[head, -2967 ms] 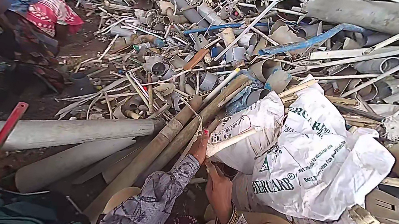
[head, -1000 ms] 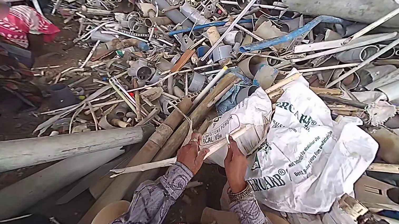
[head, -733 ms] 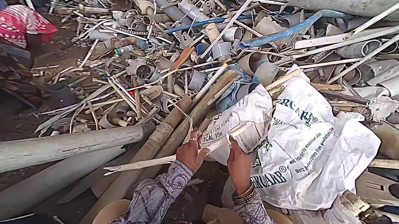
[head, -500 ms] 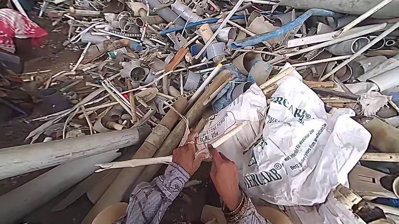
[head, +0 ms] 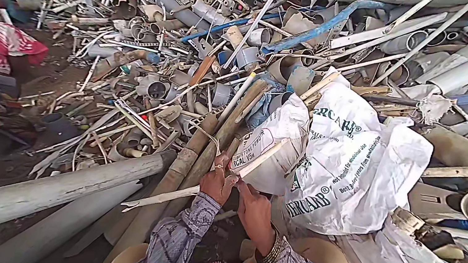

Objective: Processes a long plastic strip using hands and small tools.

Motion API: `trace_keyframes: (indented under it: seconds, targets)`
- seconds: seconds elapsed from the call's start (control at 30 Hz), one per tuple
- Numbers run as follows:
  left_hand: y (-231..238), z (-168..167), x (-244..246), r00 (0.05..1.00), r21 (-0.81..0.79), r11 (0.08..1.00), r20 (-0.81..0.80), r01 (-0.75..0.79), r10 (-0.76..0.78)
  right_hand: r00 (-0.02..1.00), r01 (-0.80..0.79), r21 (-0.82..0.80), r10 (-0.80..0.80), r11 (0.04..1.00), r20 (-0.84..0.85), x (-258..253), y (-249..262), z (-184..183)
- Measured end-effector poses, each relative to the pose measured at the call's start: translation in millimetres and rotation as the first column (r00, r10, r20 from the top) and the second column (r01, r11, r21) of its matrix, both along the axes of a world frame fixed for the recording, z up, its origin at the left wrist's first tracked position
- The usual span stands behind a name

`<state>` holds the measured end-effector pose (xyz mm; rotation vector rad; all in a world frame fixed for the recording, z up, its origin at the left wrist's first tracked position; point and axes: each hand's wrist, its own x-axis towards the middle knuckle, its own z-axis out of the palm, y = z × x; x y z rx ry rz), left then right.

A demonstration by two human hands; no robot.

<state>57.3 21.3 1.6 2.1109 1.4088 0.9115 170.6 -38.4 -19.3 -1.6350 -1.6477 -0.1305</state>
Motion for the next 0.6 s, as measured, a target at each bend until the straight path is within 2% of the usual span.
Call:
trace_keyframes:
  seconds: [0.03, 0.07, 0.17, 0.2, 0.3, 0.37, 0.4, 0.43, 0.5, 0.53, 0.57, 0.6]
  targets:
    - [0.5, -1.1, 0.1, 1.0, 0.003, 1.0, -0.003, 0.001, -0.001, 1.0, -0.011, 0.015, 0.011, 1.0, 0.009, 1.9, 1.0, -2.9]
    - [-0.3, -2.1, 0.0, 1.0, 0.006, 1.0, -0.006, 0.0, 0.0, 1.0, 0.019, -0.037, -0.02, 0.999, -0.017, 9.7, 4.9, -3.3]
    - [-1.7, -3.7, 0.3, 1.0, 0.066, 0.998, -0.015, -0.011, 0.012, 0.978, 0.153, -0.35, -0.192, 0.924, -0.079, 36.0, 23.7, 14.5]
    - [-1.9, -3.2, 0.0, 1.0, 0.076, 0.997, -0.019, -0.007, 0.008, 0.981, 0.145, -0.361, -0.181, 0.921, -0.068, 32.3, 21.8, 18.9]
    - [0.7, -3.7, 0.7, 1.0, 0.052, 0.999, -0.003, 0.005, -0.005, 0.999, -0.043, -0.063, 0.044, 0.997, 0.018, 2.4, -0.6, 10.4]
    - [2.0, -4.4, 1.4, 0.999, 0.02, 1.0, 0.034, -0.015, 0.014, 0.996, -0.082, -0.003, 0.082, 0.997, 0.031, 6.0, 2.9, 1.1]
    - [1.9, -4.1, 1.2, 0.998, -0.006, 0.999, 0.052, -0.031, 0.031, 1.0, -0.021, -0.027, 0.021, 0.999, 0.005, 18.6, 13.8, -3.5]
    - [2.0, -3.4, 0.6, 0.997, -0.035, 0.998, 0.067, -0.047, 0.049, 0.997, 0.068, -0.124, -0.072, 0.99, -0.033, 35.8, 27.5, -4.2]
    - [1.0, -1.2, 1.7, 0.995, -0.08, 0.995, 0.071, -0.058, 0.064, 0.957, 0.201, -0.401, -0.267, 0.894, -0.116, 71.0, 52.6, 5.5]
    - [1.2, -0.4, 3.0, 0.995, -0.088, 0.995, 0.072, -0.057, 0.063, 0.937, 0.223, -0.458, -0.319, 0.86, -0.141, 79.3, 59.0, 9.8]
    - [2.4, 0.7, 3.7, 0.995, -0.09, 0.994, 0.081, -0.055, 0.062, 0.931, 0.231, -0.45, -0.331, 0.863, -0.156, 76.0, 59.3, 11.5]
    - [4.0, 2.0, 4.3, 0.993, -0.102, 0.993, 0.103, -0.053, 0.063, 0.939, 0.223, -0.362, -0.299, 0.905, -0.17, 62.4, 53.2, 8.0]
